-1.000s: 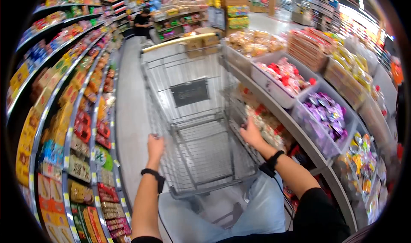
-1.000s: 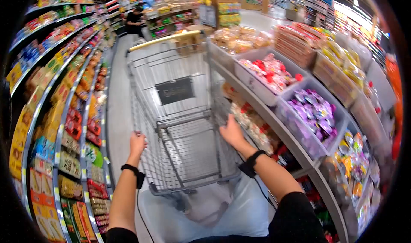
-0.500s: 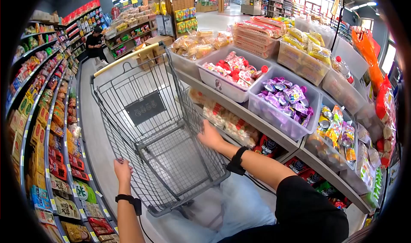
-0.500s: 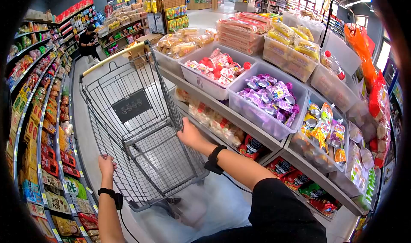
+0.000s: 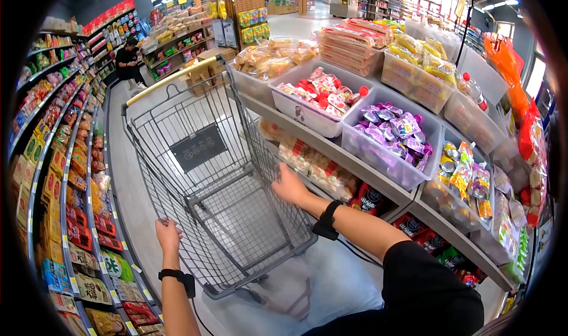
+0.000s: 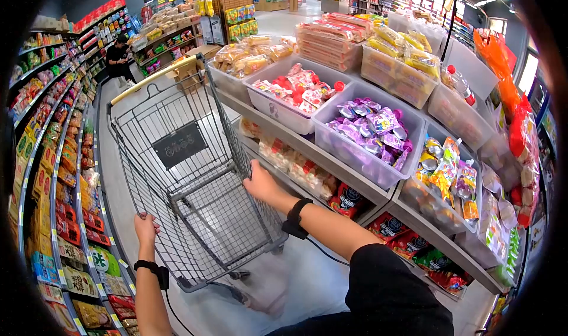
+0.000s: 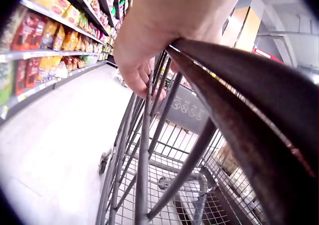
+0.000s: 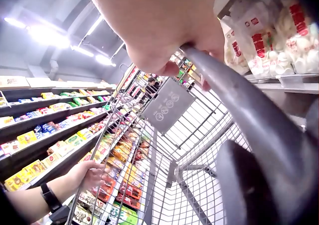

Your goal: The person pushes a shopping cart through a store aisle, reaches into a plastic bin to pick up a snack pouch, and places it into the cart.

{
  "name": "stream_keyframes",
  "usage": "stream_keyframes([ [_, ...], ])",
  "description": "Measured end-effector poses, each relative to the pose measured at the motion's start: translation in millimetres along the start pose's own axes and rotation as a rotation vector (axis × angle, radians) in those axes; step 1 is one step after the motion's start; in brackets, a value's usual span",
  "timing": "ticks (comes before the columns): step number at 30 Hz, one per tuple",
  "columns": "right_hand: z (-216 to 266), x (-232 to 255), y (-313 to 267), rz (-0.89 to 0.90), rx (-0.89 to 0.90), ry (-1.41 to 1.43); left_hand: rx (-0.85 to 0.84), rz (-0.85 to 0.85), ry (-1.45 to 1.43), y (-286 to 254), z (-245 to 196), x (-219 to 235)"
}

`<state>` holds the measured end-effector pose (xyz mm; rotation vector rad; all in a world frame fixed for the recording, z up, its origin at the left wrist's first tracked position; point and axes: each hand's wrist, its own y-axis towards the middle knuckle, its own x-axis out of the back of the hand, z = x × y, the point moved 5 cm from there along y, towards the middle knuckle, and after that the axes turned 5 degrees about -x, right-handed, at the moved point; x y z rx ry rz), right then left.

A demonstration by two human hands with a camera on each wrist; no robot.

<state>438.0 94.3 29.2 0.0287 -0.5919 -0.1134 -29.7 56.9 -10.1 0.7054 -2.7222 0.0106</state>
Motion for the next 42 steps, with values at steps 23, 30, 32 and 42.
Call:
stream_keyframes([
  [23, 6, 2, 2, 0.017, 0.029, 0.005, 0.03, 0.001, -0.069, 22, 30, 2],
  [30, 5, 0, 1, 0.036, -0.026, 0.0, 0.022, -0.018, -0.066, 14, 24, 3],
  [32, 3, 1, 1, 0.034, -0.054, 0.011, 0.011, 0.019, -0.059, 12, 18, 1],
  [42, -3, 0, 4, 0.0, 0.0, -0.026, 0.045, -0.012, -0.081, 7, 10, -2],
])
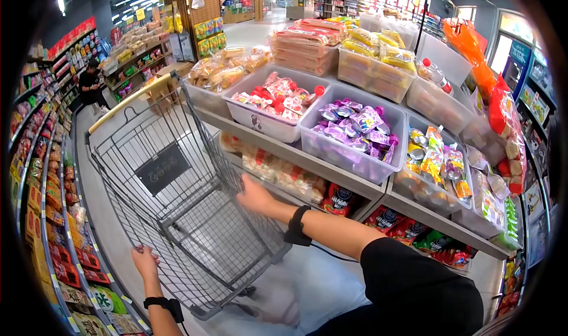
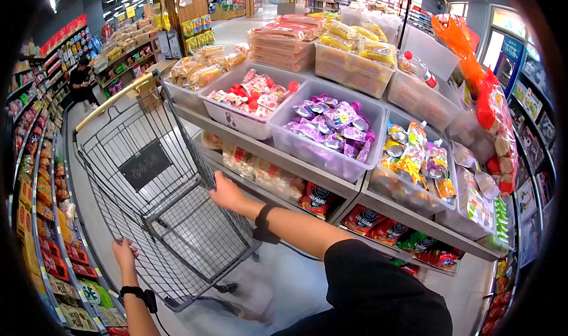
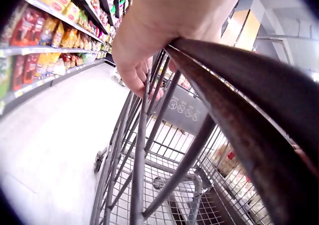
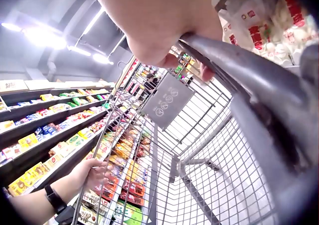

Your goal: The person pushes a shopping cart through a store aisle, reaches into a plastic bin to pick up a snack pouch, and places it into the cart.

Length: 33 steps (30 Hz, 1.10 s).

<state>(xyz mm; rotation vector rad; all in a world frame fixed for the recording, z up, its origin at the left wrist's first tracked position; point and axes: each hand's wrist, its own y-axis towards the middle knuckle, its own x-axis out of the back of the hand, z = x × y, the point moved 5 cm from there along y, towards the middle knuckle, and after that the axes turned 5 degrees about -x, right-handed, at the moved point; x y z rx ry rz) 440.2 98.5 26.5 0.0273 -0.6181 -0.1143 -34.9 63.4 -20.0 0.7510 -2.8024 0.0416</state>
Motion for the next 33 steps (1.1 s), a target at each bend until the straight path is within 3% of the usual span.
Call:
stream_keyframes([
  [9, 11, 7, -7, 0.086, -0.08, 0.071, -0.006, -0.013, 0.022, 6, 7, 1],
  [12, 7, 2, -2, -0.002, 0.022, 0.0, 0.004, -0.007, 0.013, 6, 6, 1],
  [19, 8, 6, -6, 0.024, -0.04, -0.004, -0.008, 0.002, 0.014, -5, -3, 1],
  [25, 5, 3, -3, -0.014, 0.014, -0.001, 0.0, 0.011, 0.07, -8, -14, -1],
  [33, 7, 4, -5, 0.024, -0.047, 0.014, -0.019, 0.012, 0.036, -2, -3, 0],
])
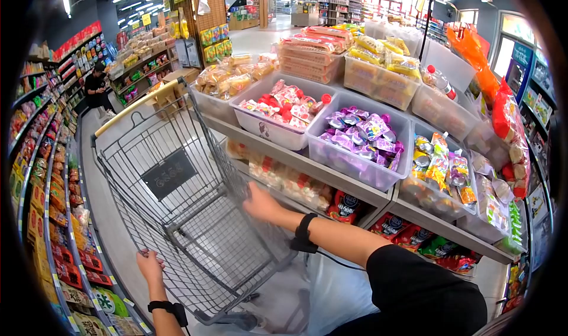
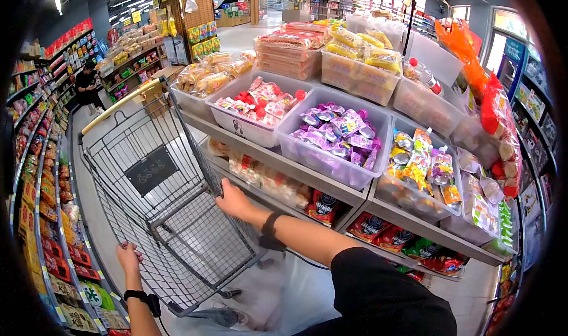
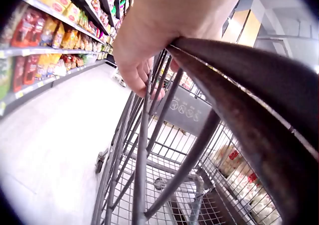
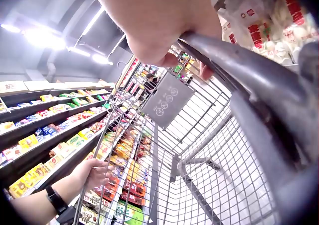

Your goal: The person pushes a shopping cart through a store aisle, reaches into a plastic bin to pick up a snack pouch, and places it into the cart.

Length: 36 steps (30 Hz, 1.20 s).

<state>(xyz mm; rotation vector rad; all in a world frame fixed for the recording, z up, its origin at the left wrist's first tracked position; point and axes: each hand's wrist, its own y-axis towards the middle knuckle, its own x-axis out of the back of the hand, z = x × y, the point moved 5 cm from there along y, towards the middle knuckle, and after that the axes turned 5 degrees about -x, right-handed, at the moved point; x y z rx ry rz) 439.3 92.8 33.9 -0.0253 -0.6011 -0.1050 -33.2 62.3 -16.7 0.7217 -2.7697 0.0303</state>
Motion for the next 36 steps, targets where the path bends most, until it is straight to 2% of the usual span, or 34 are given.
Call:
stream_keyframes([
  [2, 2, -2, -2, 0.022, -0.027, 0.034, 0.005, -0.006, -0.016, -4, -7, 0],
  [4, -1, -1, 0, -0.037, 0.045, -0.008, 0.0, -0.004, -0.016, 0, -1, 1],
  [8, -2, -2, 3, -0.04, 0.063, 0.005, 0.017, -0.002, -0.002, 4, 5, 1],
  [17, -4, -3, 1, -0.023, 0.036, 0.017, -0.001, -0.026, -0.009, 6, 11, 1],
  [19, -7, -5, 4, -0.081, 0.112, 0.021, -0.008, -0.01, -0.029, 5, 9, 1],
  [24, -13, -9, 9, -0.077, 0.087, 0.013, 0.0, -0.012, -0.021, 2, 5, 1],
  [26, -16, -11, 11, -0.095, 0.142, 0.023, -0.017, -0.013, -0.011, 3, 6, 1],
  [29, -4, -3, 4, -0.047, 0.059, 0.0, -0.004, 0.001, -0.018, 6, 9, 2],
  [32, -8, -5, 9, -0.04, 0.058, 0.006, 0.018, -0.012, 0.015, -2, -4, -1],
  [36, -7, -5, 5, -0.027, 0.052, 0.015, 0.013, -0.014, -0.019, -2, 2, 0],
])
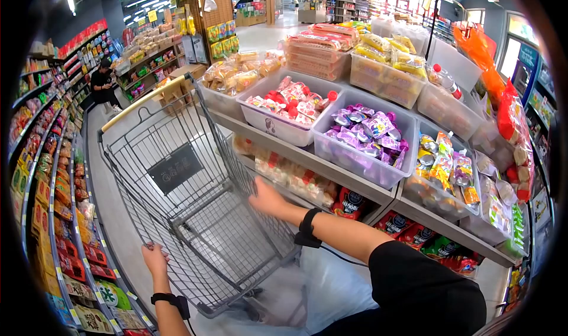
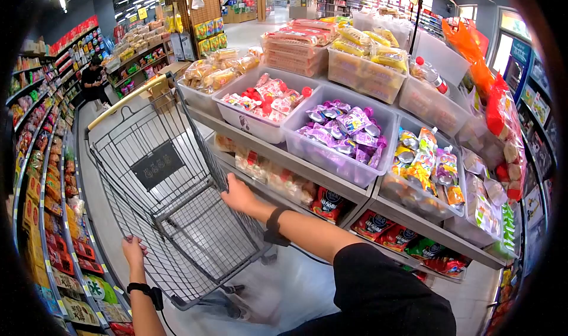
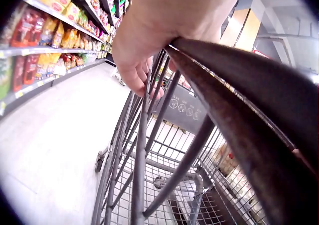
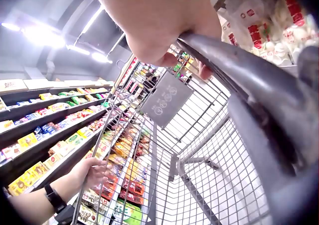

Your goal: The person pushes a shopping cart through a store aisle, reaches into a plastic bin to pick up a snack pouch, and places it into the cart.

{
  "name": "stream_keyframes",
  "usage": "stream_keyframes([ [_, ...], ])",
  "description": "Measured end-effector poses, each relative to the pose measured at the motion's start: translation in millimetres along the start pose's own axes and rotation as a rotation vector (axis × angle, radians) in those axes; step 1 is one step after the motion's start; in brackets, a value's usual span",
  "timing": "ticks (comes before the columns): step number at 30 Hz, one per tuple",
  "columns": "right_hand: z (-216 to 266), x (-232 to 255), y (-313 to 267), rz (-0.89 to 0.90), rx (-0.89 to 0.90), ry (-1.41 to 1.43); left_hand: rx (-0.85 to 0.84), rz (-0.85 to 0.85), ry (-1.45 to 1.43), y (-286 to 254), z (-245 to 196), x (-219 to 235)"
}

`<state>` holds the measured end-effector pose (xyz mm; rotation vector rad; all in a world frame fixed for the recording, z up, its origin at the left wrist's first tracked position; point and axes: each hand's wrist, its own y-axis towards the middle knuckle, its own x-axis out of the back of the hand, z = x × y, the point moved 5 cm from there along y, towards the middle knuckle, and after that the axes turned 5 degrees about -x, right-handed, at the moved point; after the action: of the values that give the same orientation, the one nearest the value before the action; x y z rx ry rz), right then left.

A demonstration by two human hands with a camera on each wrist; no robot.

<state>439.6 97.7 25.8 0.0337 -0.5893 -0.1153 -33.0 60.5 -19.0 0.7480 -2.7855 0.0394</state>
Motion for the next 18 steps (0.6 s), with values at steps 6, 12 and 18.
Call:
stream_keyframes([
  [6, -4.6, -2.9, 3.6, -0.034, 0.038, -0.009, -0.027, 0.02, 0.0, 2.2, -1.4, -0.1],
  [12, -10.6, -6.3, 6.3, -0.031, 0.032, 0.015, -0.029, 0.004, 0.004, -1.8, -5.7, 0.6],
  [18, -2.4, -0.8, 3.6, -0.017, 0.013, -0.04, 0.013, -0.008, 0.026, 1.8, -1.0, -0.8],
])
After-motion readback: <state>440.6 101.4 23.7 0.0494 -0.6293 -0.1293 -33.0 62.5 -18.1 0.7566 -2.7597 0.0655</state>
